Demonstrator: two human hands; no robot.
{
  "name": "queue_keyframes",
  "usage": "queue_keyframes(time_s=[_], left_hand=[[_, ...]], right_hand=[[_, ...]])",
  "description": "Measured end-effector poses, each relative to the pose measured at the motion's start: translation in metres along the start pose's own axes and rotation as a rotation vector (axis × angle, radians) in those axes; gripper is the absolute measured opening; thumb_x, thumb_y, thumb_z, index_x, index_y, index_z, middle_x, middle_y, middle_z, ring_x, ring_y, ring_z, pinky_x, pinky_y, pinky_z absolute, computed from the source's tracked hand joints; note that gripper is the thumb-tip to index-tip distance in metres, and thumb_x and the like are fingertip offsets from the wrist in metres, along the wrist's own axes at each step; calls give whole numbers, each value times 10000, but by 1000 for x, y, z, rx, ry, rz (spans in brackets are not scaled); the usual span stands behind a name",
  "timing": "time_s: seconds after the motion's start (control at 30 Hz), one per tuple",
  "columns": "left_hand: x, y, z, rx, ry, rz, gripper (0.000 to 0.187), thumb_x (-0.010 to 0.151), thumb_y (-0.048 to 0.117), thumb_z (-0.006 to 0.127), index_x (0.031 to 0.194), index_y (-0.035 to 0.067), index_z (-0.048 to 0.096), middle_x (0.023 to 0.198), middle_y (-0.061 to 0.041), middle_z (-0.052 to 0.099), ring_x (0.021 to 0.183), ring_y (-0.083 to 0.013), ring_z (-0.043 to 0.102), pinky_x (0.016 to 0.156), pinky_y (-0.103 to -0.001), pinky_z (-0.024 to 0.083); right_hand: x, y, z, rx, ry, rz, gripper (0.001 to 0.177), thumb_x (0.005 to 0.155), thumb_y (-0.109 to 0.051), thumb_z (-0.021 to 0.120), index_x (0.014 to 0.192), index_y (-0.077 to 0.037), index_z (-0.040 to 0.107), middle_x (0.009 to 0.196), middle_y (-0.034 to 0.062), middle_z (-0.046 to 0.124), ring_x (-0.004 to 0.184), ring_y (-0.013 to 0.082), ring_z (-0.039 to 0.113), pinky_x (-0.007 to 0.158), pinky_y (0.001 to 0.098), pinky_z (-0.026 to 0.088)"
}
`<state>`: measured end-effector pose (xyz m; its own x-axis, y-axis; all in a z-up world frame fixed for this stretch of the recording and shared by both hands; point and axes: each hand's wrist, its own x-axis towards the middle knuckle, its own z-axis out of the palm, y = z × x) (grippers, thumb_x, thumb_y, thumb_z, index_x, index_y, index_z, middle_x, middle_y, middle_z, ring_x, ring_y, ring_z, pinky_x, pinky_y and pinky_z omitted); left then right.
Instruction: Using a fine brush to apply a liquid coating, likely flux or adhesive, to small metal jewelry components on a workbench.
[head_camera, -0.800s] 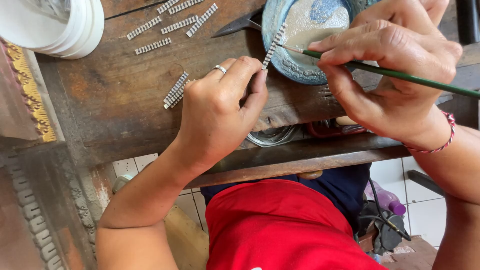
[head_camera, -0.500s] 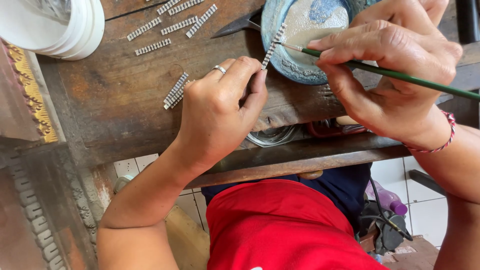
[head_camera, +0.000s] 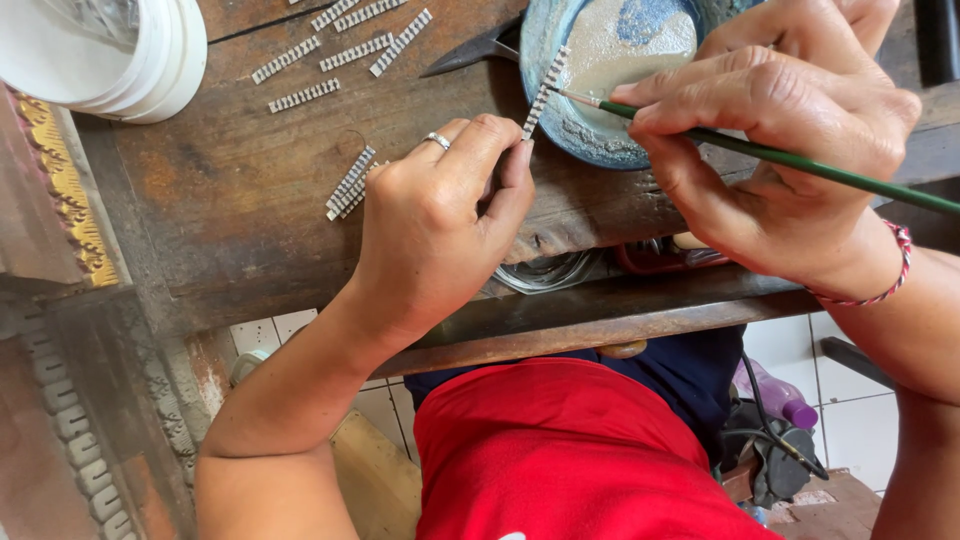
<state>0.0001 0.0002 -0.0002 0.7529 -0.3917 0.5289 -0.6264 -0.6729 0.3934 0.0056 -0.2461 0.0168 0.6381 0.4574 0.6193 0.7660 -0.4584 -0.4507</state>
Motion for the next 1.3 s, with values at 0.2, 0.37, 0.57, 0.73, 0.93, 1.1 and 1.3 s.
queue_keyframes(time_s=[0.2, 0.37, 0.57, 0.73, 0.93, 1.1, 1.3], left_hand=[[0, 0, 0, 9, 2, -6, 102, 1013, -14, 661, 966, 67, 622, 782, -47, 617, 629, -231, 591, 516, -378, 423], [0, 0, 0, 8, 6, -3, 87, 1019, -5, 655, 975, 64, 627, 788, -37, 626, 618, -221, 571, 502, -367, 407], [-1, 1, 0, -3, 0, -10, 73, 1018, -7, 653, 993, 59, 636, 794, -39, 634, 621, -221, 576, 511, -369, 414], [0, 1, 0, 1, 0, -5, 73, 1021, -6, 653, 991, 58, 636, 796, -37, 633, 622, -215, 573, 506, -363, 413], [0, 1, 0, -5, -4, -3, 71, 1021, -6, 650, 993, 57, 633, 810, -43, 643, 636, -227, 589, 523, -374, 427], [-1, 0, 1, 9, 4, 0, 67, 1018, -5, 656, 999, 56, 635, 814, -41, 649, 630, -219, 584, 512, -366, 423], [0, 1, 0, 2, -1, 0, 87, 1021, -9, 646, 976, 63, 626, 796, -30, 629, 633, -215, 575, 514, -364, 414]], right_hand=[[0, 2, 0, -7, -3, -23, 108, 1130, 148, 723, 1058, 77, 761, 1105, 233, 814, 920, 384, 609, 909, 457, 430], [-1, 2, -2, 13, 18, -20, 76, 1123, 122, 715, 1057, 102, 747, 1092, 254, 801, 928, 399, 617, 894, 474, 461], [-1, 2, -1, 5, 28, -20, 81, 1101, 134, 731, 1032, 92, 738, 1061, 231, 809, 909, 384, 603, 893, 454, 444], [0, 1, 0, 11, 17, -17, 88, 1090, 144, 724, 1025, 88, 736, 1058, 224, 808, 909, 375, 599, 890, 446, 436], [1, 1, 2, 9, 18, -10, 100, 1114, 140, 741, 1033, 82, 735, 1067, 222, 810, 911, 373, 621, 894, 448, 451], [0, 2, 0, 29, 21, -20, 78, 1104, 137, 711, 1038, 102, 737, 1078, 253, 799, 922, 381, 621, 881, 464, 463], [0, 1, 0, 10, 14, -13, 95, 1120, 128, 706, 1045, 86, 746, 1106, 235, 804, 926, 379, 594, 888, 454, 451]])
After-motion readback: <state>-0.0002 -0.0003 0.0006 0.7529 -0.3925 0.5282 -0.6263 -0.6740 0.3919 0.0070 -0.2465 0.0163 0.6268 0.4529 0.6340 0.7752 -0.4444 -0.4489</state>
